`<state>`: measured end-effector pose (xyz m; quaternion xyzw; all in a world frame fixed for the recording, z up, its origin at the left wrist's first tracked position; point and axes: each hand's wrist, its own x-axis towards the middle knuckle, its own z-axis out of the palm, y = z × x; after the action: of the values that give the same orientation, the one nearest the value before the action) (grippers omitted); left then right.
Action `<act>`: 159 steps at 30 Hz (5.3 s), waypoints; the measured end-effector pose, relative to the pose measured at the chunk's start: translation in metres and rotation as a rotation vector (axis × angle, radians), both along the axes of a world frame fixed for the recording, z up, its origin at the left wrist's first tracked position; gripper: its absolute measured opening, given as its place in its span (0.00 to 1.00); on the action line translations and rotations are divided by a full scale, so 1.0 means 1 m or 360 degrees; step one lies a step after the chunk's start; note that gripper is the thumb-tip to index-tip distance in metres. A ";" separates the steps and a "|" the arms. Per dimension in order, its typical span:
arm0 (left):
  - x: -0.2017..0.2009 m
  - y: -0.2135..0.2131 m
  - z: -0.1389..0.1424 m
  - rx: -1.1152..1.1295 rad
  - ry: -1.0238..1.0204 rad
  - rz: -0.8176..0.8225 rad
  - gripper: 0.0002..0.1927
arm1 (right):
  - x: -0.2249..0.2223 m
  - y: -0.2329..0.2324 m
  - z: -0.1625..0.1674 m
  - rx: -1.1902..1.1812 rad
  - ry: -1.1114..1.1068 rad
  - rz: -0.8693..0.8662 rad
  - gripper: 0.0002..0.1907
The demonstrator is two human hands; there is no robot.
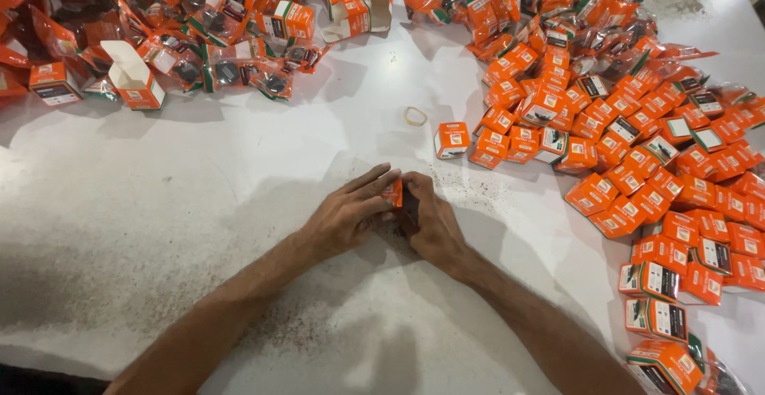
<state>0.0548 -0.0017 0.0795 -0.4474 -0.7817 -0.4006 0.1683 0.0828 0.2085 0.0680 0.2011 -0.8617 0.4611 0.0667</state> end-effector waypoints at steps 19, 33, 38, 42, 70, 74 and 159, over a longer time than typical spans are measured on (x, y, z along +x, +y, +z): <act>-0.044 0.005 -0.001 0.0033 0.0119 0.0534 0.16 | -0.089 0.084 0.008 0.1297 0.0832 -0.0876 0.35; -0.263 0.047 0.025 0.0445 -0.0563 0.1013 0.20 | -0.080 0.048 -0.009 0.0469 0.0712 -0.0125 0.37; -0.157 0.047 -0.003 0.0029 0.0397 0.0318 0.11 | -0.076 0.032 -0.014 0.0014 0.0570 -0.0120 0.48; -0.106 0.031 -0.005 0.0068 0.0522 0.0160 0.21 | -0.065 0.013 -0.014 -0.0267 -0.0154 -0.0026 0.46; -0.026 0.006 0.007 -0.0240 0.0659 0.0392 0.26 | -0.048 0.022 -0.002 -0.0334 0.0215 0.0330 0.32; -0.025 0.012 -0.004 -0.0366 0.0565 0.0560 0.22 | -0.048 0.017 0.001 -0.0330 -0.0005 0.0193 0.28; -0.022 -0.004 -0.011 -0.0067 0.0324 0.0326 0.21 | -0.072 0.030 -0.001 0.0959 0.1016 -0.0348 0.31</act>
<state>0.0332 -0.0061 0.0681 -0.4069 -0.8104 -0.3173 0.2773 0.0112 0.2389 0.0672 0.2516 -0.9099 0.0947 0.3159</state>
